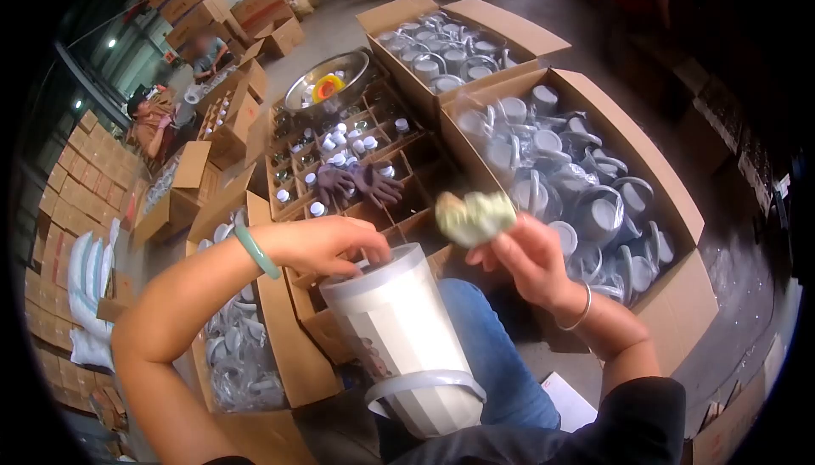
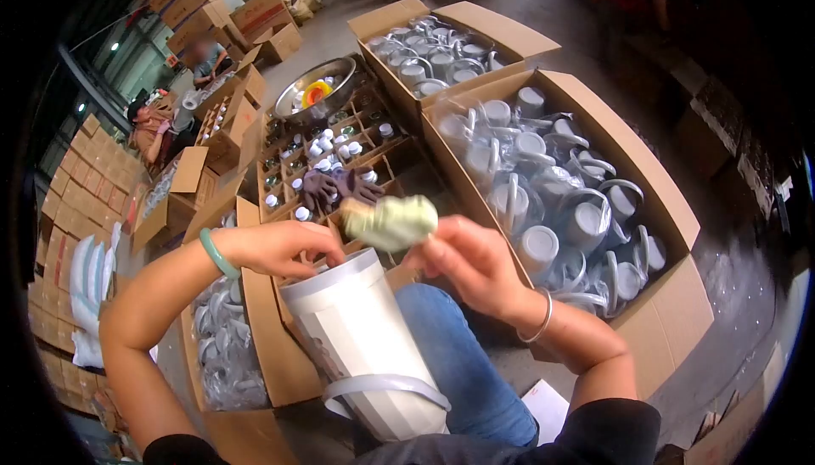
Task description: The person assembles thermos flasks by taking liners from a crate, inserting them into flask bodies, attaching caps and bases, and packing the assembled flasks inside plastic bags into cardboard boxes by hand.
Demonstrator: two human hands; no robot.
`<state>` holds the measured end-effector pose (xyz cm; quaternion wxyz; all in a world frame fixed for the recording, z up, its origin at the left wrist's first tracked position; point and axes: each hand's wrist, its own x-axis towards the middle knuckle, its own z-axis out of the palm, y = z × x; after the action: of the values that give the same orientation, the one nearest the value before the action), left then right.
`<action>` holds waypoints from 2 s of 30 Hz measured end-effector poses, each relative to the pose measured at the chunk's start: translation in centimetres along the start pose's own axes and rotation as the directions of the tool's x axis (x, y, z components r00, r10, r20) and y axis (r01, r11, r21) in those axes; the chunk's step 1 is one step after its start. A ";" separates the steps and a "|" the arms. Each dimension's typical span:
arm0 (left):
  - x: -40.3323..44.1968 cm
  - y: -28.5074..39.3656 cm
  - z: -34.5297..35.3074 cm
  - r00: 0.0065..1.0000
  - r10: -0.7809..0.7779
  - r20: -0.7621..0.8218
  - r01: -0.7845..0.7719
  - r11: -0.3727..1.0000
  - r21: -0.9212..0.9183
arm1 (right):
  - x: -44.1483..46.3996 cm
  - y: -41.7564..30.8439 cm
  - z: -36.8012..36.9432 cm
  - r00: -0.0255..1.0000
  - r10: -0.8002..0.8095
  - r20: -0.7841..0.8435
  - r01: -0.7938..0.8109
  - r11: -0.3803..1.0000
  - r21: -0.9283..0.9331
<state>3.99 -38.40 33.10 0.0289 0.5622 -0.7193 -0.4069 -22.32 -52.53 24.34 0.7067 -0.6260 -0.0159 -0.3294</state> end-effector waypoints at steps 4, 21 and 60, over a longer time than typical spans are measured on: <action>0.8 0.7 0.0 0.998 0.003 0.056 -0.009 0.993 0.114 | 1.8 -1.6 1.0 0.737 -0.586 0.337 0.672 0.687 -0.276; 0.4 -1.1 1.1 0.898 0.434 -0.076 -0.357 0.817 0.454 | 5.1 -3.1 4.1 0.373 -0.833 0.408 0.922 0.382 -0.063; -3.9 -27.1 15.7 0.116 -0.728 -0.676 0.253 0.680 -0.689 | 8.4 6.2 0.7 0.870 -0.343 0.355 0.492 0.667 -0.560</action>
<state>18.82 -27.46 7.48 0.4092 0.8752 -0.2224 -0.1309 -12.48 -55.68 22.73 0.3518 -0.8382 -0.1255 -0.3975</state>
